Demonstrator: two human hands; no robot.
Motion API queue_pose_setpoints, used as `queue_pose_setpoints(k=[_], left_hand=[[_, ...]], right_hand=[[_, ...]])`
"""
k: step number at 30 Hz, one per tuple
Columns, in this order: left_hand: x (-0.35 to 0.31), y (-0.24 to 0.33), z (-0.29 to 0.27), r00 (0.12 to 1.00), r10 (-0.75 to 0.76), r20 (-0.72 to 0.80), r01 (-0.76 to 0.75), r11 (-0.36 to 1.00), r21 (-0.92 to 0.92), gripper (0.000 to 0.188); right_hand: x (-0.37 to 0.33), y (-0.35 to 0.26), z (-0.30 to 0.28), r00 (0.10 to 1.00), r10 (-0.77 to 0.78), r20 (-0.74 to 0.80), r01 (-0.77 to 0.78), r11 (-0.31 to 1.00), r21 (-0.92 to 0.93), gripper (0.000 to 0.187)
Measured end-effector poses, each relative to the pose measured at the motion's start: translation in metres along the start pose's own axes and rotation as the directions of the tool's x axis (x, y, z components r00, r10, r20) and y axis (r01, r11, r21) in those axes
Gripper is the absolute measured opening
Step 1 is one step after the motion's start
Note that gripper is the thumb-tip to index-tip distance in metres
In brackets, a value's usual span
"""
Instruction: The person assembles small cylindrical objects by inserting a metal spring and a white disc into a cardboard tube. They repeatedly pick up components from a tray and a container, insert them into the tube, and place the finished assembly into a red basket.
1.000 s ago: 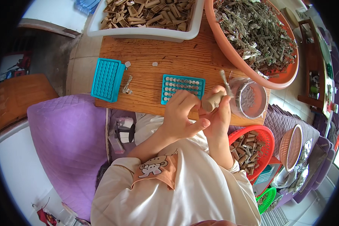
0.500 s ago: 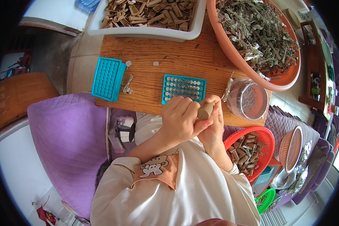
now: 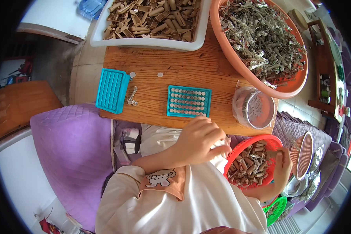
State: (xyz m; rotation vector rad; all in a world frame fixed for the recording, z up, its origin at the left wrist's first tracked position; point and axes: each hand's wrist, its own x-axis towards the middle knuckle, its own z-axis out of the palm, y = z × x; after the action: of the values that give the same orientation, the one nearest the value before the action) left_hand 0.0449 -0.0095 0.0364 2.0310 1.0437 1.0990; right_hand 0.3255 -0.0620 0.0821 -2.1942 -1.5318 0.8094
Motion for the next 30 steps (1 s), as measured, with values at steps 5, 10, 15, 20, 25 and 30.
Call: queue_pose_setpoints(k=[5,10,15,20,25,30], left_hand=[[-0.002,-0.018,-0.015,0.983,-0.067,-0.172,0.068,0.998,-0.002,0.018],[-0.004,-0.025,-0.012,0.97,-0.041,-0.24,0.048,0.999,0.023,0.013],[-0.015,-0.014,-0.012,0.901,0.005,-0.434,-0.092,0.979,-0.18,0.011],[-0.018,-0.015,-0.016,0.914,0.005,-0.406,-0.103,0.97,-0.221,0.012],[-0.028,-0.023,-0.02,0.889,-0.032,-0.457,-0.095,0.963,-0.253,0.012],[-0.027,-0.032,-0.025,0.903,-0.132,-0.409,-0.01,0.945,-0.326,0.015]], right_hand=[[-0.013,0.085,-0.036,0.958,0.252,0.138,-0.102,0.747,-0.657,0.018],[0.028,0.019,-0.019,0.997,0.046,-0.059,-0.068,0.887,-0.456,0.015],[0.122,-0.073,0.012,0.799,-0.565,-0.207,0.544,0.825,-0.153,0.018],[0.215,-0.106,0.04,0.705,-0.698,-0.126,0.556,0.655,-0.512,0.017],[0.235,-0.109,0.051,0.74,-0.672,-0.027,0.426,0.5,-0.754,0.015],[0.223,-0.12,0.018,0.829,-0.49,-0.269,0.445,0.87,-0.212,0.013]])
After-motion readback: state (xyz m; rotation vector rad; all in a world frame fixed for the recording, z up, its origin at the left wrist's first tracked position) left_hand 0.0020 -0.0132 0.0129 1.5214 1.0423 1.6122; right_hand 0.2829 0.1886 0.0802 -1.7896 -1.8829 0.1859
